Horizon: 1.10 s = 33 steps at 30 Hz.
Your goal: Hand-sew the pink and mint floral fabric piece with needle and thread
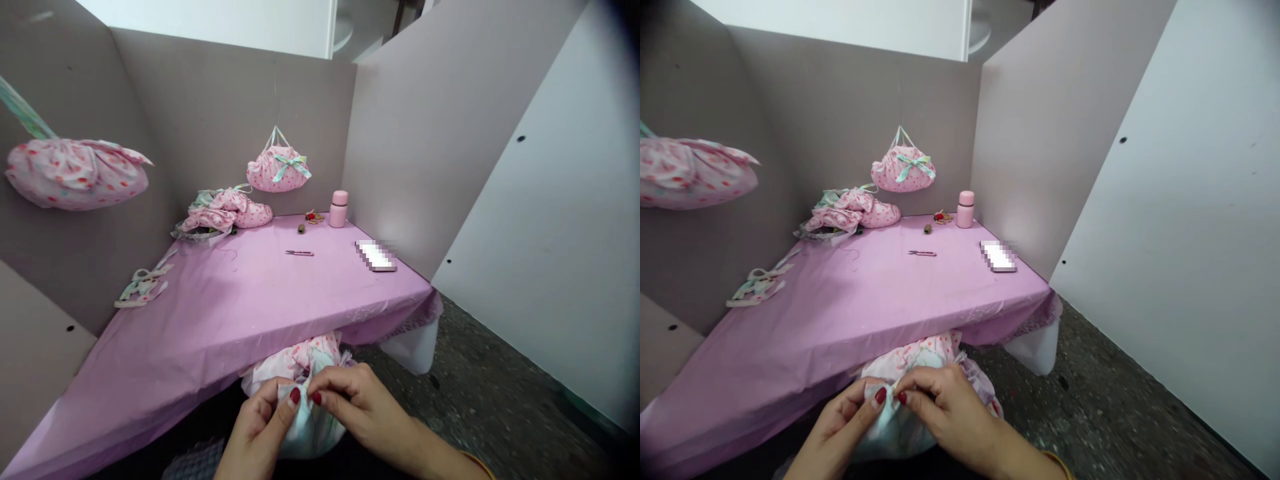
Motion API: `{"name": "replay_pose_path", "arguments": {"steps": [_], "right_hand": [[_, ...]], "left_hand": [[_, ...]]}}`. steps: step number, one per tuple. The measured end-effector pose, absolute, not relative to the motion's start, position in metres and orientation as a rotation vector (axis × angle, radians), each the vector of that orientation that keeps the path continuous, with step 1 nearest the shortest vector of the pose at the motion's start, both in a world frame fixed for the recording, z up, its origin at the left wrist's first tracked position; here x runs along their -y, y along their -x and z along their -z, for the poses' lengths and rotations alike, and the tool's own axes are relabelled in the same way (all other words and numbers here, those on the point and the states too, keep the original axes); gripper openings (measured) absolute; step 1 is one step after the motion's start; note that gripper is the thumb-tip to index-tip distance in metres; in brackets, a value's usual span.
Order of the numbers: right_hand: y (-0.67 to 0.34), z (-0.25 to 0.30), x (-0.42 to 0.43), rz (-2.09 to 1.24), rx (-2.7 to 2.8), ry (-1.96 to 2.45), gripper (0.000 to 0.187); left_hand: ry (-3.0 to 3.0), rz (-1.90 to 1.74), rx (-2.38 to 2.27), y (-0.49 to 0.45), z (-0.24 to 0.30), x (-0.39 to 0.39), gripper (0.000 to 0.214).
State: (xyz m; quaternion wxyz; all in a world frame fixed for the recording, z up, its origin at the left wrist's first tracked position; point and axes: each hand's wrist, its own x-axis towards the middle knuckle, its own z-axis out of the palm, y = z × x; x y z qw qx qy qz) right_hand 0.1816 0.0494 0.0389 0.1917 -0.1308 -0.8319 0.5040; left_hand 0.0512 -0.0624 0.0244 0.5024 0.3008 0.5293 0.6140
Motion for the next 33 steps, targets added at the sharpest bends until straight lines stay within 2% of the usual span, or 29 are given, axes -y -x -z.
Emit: {"name": "replay_pose_path", "arguments": {"steps": [7,15,21,28,33], "right_hand": [[-0.180,-0.032,-0.046,-1.342,2.383,0.451,0.011],[-0.170,-0.013,-0.045,-1.503,2.295,0.402,0.010],[-0.167,-0.016,-0.047,-1.066,2.304,0.333,0.010],[-0.165,-0.021,-0.043,-0.770,2.391,0.235,0.017],[-0.165,-0.022,-0.043,-0.783,2.331,0.188,0.019]], "left_hand": [[-0.689,-1.486,-1.289,-0.051,-0.021,0.063,0.025],[-1.214,-1.362,-1.874,-0.055,-0.024,0.058,0.022],[-1.201,-1.341,-1.967,-0.056,-0.025,0.059,0.018],[-1.148,-1.362,-1.854,-0.054,-0.020,0.059,0.021],[-1.026,-1.392,-1.717,-0.054,-0.018,0.058,0.023]]}}
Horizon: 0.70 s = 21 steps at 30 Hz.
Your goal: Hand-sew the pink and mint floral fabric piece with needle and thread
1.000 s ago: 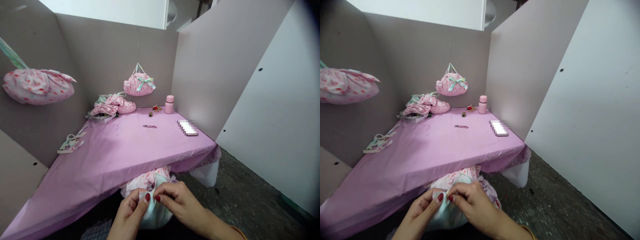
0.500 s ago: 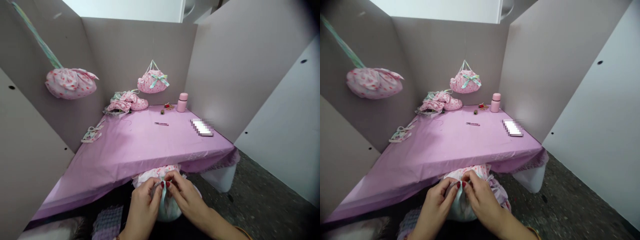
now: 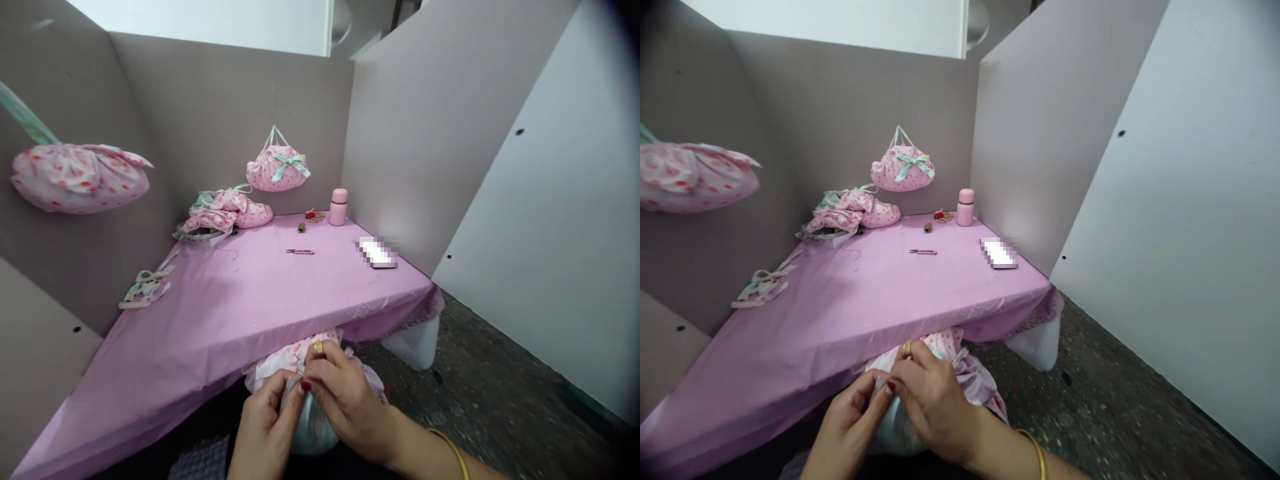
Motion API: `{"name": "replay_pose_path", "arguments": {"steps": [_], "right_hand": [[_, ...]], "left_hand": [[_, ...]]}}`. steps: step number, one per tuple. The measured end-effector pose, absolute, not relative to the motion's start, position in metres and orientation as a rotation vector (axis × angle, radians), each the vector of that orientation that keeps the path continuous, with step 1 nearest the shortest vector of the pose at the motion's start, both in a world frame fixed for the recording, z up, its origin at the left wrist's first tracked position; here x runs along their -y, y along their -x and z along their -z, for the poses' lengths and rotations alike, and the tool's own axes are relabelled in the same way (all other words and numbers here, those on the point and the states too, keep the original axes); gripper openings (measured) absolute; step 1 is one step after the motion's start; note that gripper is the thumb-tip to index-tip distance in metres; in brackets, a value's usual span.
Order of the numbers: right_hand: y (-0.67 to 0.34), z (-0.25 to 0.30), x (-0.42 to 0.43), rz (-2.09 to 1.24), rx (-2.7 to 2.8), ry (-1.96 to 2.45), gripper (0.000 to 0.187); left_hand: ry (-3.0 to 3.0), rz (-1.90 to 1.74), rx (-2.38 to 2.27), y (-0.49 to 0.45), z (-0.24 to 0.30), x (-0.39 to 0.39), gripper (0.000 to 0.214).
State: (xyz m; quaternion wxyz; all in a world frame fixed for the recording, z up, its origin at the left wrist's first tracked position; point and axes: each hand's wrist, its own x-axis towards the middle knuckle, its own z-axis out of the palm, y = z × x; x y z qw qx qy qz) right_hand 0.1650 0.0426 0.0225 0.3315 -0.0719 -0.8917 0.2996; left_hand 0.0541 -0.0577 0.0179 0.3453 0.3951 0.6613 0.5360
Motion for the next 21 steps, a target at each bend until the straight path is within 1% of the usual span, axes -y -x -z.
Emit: {"name": "replay_pose_path", "arguments": {"steps": [3,6,8,12,14,16,18,19,21], "right_hand": [[-0.166,-0.022,-0.045,-0.850,2.338,0.236,0.015],[-0.166,-0.022,-0.046,-0.795,2.389,0.240,0.018],[-0.166,-0.021,-0.046,-0.673,2.416,0.187,0.023],[-0.163,-0.018,-0.047,-0.282,2.425,0.050,0.031],[-0.161,-0.015,-0.048,-0.118,2.446,-0.008,0.028],[-0.159,-0.013,-0.049,-0.040,2.476,-0.069,0.021],[-0.158,-0.011,-0.049,-0.105,2.466,-0.135,0.020],[-0.158,-0.011,-0.048,-0.217,2.443,-0.161,0.021],[-0.161,-0.013,-0.046,-0.635,2.339,-0.121,0.024]], "left_hand": [[-1.004,-1.399,-1.714,-0.054,-0.016,0.058,0.023],[-0.988,-1.397,-1.718,-0.053,-0.014,0.058,0.026],[-0.979,-1.412,-1.697,-0.051,-0.014,0.057,0.027],[-0.924,-1.444,-1.534,-0.048,-0.013,0.052,0.031],[-0.879,-1.456,-1.460,-0.046,-0.012,0.051,0.033],[-0.851,-1.471,-1.436,-0.045,-0.010,0.051,0.034],[-0.841,-1.482,-1.439,-0.045,-0.009,0.051,0.035],[-0.830,-1.485,-1.436,-0.045,-0.009,0.051,0.034],[-0.795,-1.487,-1.420,-0.046,-0.010,0.050,0.029]]}}
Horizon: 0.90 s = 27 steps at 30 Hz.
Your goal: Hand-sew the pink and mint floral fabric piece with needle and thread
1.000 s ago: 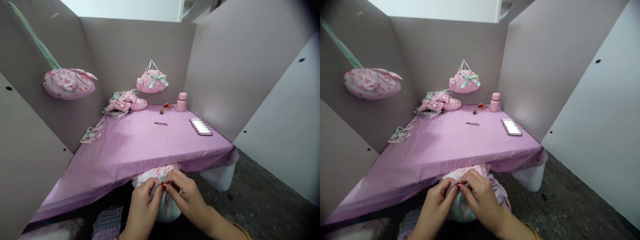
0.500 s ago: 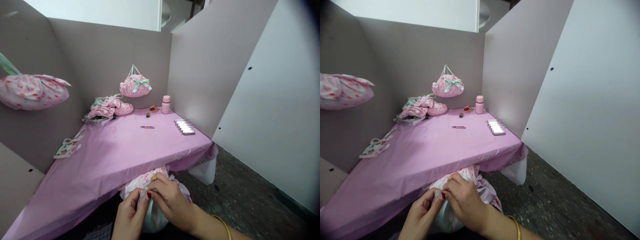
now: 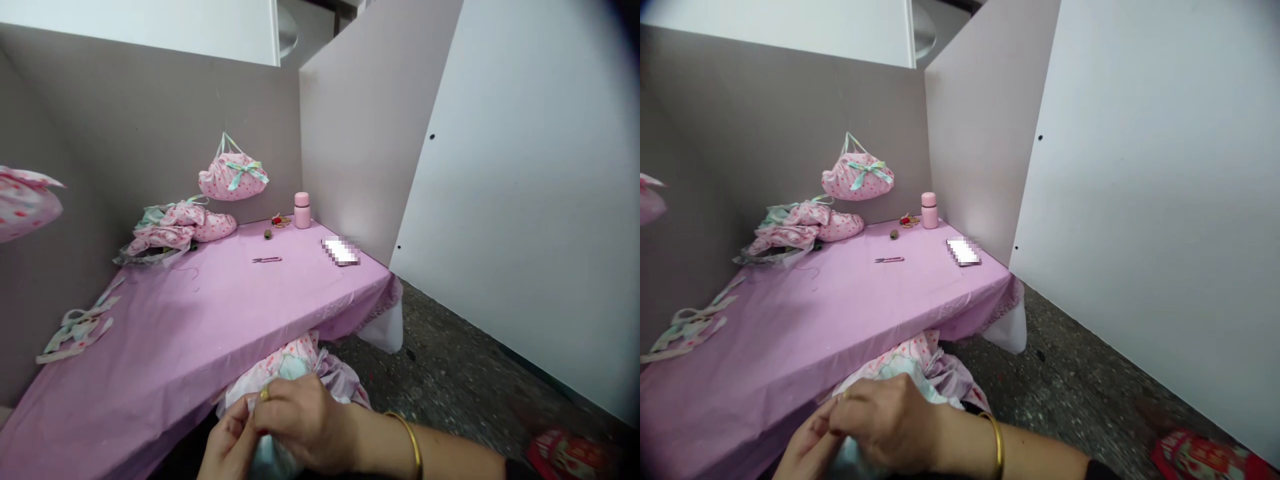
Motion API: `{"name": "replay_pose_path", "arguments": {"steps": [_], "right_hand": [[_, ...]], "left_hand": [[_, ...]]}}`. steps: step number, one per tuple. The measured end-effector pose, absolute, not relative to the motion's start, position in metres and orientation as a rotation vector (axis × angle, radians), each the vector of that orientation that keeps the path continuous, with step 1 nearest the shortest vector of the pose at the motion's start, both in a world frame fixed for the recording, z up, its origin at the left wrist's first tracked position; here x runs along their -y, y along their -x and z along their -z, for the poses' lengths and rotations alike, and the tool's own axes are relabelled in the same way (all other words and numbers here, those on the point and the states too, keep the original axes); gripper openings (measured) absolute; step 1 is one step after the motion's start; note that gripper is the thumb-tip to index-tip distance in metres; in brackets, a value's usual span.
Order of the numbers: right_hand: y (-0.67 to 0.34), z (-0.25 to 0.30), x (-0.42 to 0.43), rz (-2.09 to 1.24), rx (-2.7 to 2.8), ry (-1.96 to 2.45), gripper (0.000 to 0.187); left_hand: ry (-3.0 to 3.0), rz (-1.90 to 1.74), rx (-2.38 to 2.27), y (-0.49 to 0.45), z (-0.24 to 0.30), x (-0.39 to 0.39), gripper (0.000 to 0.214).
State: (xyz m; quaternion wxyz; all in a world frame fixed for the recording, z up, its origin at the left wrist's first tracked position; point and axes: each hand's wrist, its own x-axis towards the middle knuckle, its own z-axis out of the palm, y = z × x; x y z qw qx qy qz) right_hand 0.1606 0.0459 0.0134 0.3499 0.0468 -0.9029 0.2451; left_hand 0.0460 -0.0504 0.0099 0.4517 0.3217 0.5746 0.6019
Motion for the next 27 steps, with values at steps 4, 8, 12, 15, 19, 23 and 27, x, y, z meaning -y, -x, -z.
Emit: {"name": "replay_pose_path", "arguments": {"steps": [4,8,12,15,19,23,27], "right_hand": [[-0.171,-0.023,-0.045,-1.616,1.768,0.180,0.021],[-0.187,-0.038,-0.049,-1.974,1.329,0.160,0.020],[-0.205,-0.054,-0.049,-2.134,1.209,-0.008,0.016],[-0.217,-0.063,-0.045,-2.228,1.224,-0.126,0.016],[-0.227,-0.066,-0.042,-2.325,1.241,-0.183,0.022],[-0.233,-0.061,-0.044,-2.339,1.200,-0.172,0.030],[-0.242,-0.062,-0.047,-2.340,1.267,-0.106,0.040]], "left_hand": [[-0.736,-1.494,-1.334,-0.049,-0.009,0.051,0.026],[-0.629,-1.530,-1.325,-0.050,-0.003,0.054,0.033],[-0.608,-1.565,-1.365,-0.048,-0.002,0.056,0.029],[-0.603,-1.582,-1.393,-0.046,-0.004,0.057,0.026],[-0.600,-1.596,-1.415,-0.045,-0.006,0.057,0.027],[-0.576,-1.654,-1.424,-0.047,-0.009,0.057,0.025],[-0.521,-1.678,-1.405,-0.047,-0.011,0.057,0.022]]}}
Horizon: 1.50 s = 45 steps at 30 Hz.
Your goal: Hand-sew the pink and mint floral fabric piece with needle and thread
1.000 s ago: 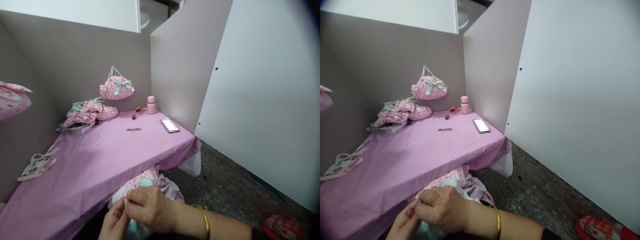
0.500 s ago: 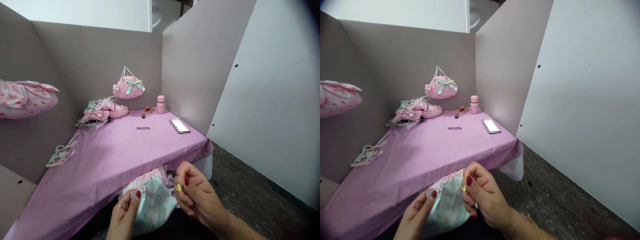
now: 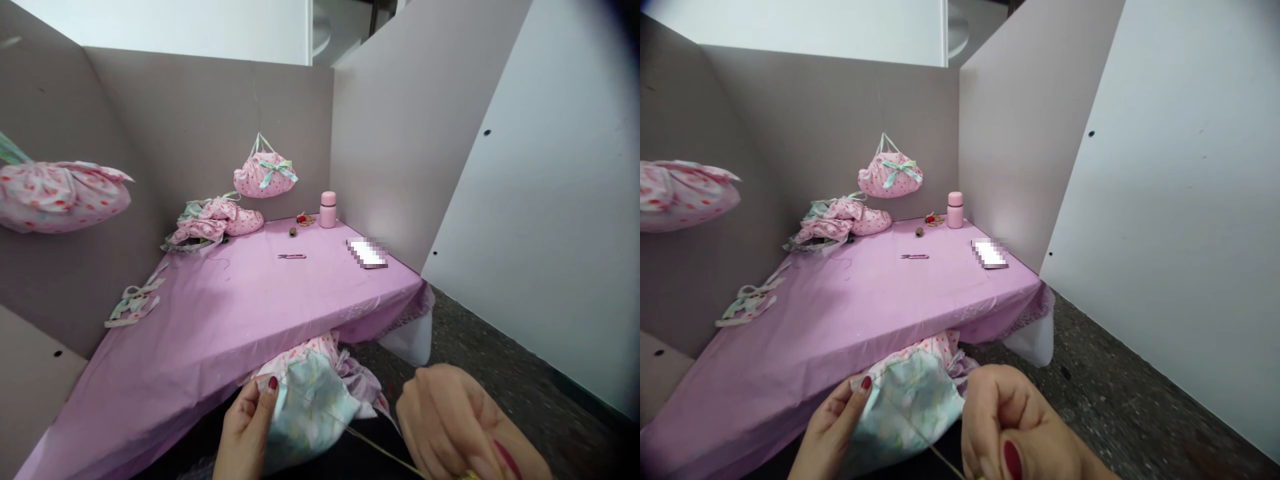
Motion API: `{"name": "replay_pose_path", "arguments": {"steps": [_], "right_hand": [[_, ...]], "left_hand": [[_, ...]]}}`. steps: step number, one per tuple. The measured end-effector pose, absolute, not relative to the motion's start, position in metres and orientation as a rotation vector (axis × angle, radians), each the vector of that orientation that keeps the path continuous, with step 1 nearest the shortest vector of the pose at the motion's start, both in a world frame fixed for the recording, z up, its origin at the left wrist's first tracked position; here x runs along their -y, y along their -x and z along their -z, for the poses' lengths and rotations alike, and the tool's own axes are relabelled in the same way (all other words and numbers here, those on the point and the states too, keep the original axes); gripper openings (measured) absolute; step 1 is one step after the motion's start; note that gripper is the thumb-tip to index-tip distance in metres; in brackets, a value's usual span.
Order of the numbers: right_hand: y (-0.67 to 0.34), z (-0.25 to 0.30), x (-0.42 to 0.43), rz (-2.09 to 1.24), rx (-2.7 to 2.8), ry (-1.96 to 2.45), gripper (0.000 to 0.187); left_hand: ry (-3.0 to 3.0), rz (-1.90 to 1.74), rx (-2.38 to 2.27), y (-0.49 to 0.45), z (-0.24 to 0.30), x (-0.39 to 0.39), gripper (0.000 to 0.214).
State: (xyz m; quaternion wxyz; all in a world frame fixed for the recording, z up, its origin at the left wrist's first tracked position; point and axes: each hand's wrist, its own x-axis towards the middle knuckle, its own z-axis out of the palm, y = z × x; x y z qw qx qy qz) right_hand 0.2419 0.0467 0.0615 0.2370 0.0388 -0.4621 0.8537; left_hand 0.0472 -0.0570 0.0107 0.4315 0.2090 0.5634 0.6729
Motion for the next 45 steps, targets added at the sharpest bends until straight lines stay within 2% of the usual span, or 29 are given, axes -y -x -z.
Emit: {"name": "replay_pose_path", "arguments": {"steps": [4,8,13,16,20,25,30,45], "right_hand": [[-0.244,-0.068,-0.050,-2.413,1.320,-0.154,0.045],[-0.218,-0.059,-0.058,-2.384,1.318,-0.004,0.027],[-0.175,-0.034,-0.063,-2.132,1.815,0.347,0.046],[-0.168,-0.028,-0.063,-1.971,2.040,0.380,0.032],[-0.172,-0.032,-0.061,-1.724,2.145,0.465,0.033],[-0.179,-0.038,-0.054,-1.444,2.158,0.416,0.017],[-0.184,-0.041,-0.048,-1.074,2.351,0.354,0.019],[-0.183,-0.045,-0.045,-1.032,2.464,0.294,0.024]], "left_hand": [[-0.507,-1.671,-1.398,-0.047,-0.009,0.057,0.023],[-0.514,-1.651,-1.358,-0.048,-0.009,0.057,0.031],[-0.652,-1.575,-1.295,-0.049,-0.015,0.061,0.029],[-0.754,-1.548,-1.362,-0.048,-0.017,0.064,0.030],[-0.704,-1.559,-1.391,-0.047,-0.016,0.063,0.024],[-0.596,-1.614,-1.308,-0.049,-0.015,0.062,0.020],[-0.588,-1.638,-1.292,-0.051,-0.019,0.062,0.020],[-0.572,-1.639,-1.274,-0.052,-0.020,0.065,0.024]]}}
